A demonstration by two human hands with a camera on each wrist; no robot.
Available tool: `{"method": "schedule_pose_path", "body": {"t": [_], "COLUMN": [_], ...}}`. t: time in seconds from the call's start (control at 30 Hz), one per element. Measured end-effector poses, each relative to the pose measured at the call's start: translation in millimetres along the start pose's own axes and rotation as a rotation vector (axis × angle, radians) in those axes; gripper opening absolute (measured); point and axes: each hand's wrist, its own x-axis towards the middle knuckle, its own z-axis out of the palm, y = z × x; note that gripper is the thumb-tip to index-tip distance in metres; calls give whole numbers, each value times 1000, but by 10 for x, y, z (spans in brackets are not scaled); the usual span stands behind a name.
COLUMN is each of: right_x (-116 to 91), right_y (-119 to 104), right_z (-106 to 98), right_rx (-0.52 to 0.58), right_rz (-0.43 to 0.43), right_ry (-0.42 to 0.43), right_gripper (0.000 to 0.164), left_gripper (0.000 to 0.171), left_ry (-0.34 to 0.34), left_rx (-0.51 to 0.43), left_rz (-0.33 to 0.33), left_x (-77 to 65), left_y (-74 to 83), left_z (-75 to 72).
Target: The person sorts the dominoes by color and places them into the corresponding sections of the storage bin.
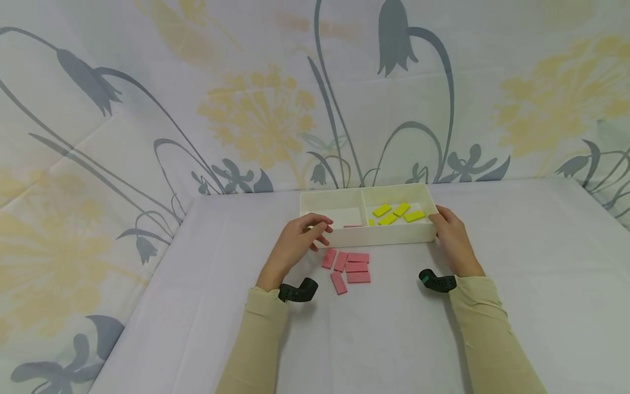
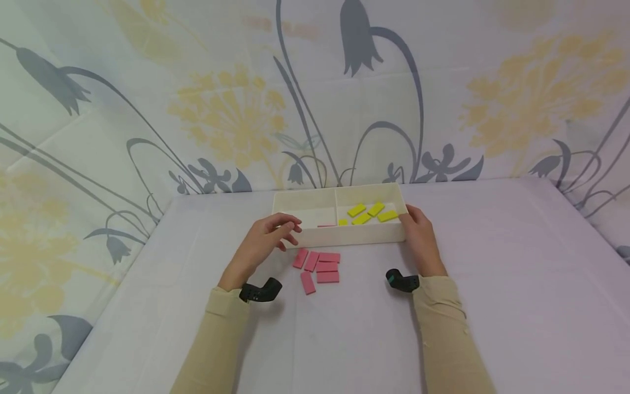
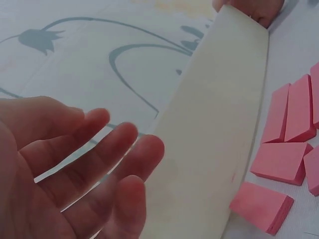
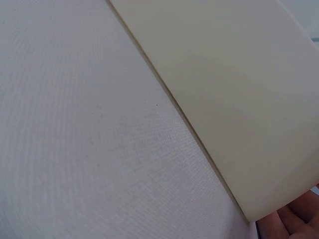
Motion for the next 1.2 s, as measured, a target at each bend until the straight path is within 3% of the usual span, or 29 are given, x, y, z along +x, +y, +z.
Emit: {"method": "schedule_pose_path", "body": {"t": [0.2,0.47,0.6,0.87,1.2], "right_x": [9,-3,-1,-4,7], "right_y": [11,15,12,14,5], "right_z": [-7,-13,-13,7,12], "right_rx": [-3,-13,-19,-3,1], "right_rz": [-8,9,6,10,7], "right_ry": [4,-1,6,9,8], "right_gripper": [58,57,57,57,57], "left_gripper": [27,27,30,35,25], "left_ry": [-92,-188,-208,-202,-187], "left_rx": [67,366,460,526,572], "left_rz": [-53,-113,-126,-186,-266], "left_x": [-12,-47,-57,-73,-77], "left_y": [31,32,26,0,-26], "left_z": [-12,11,28,33,49]}}
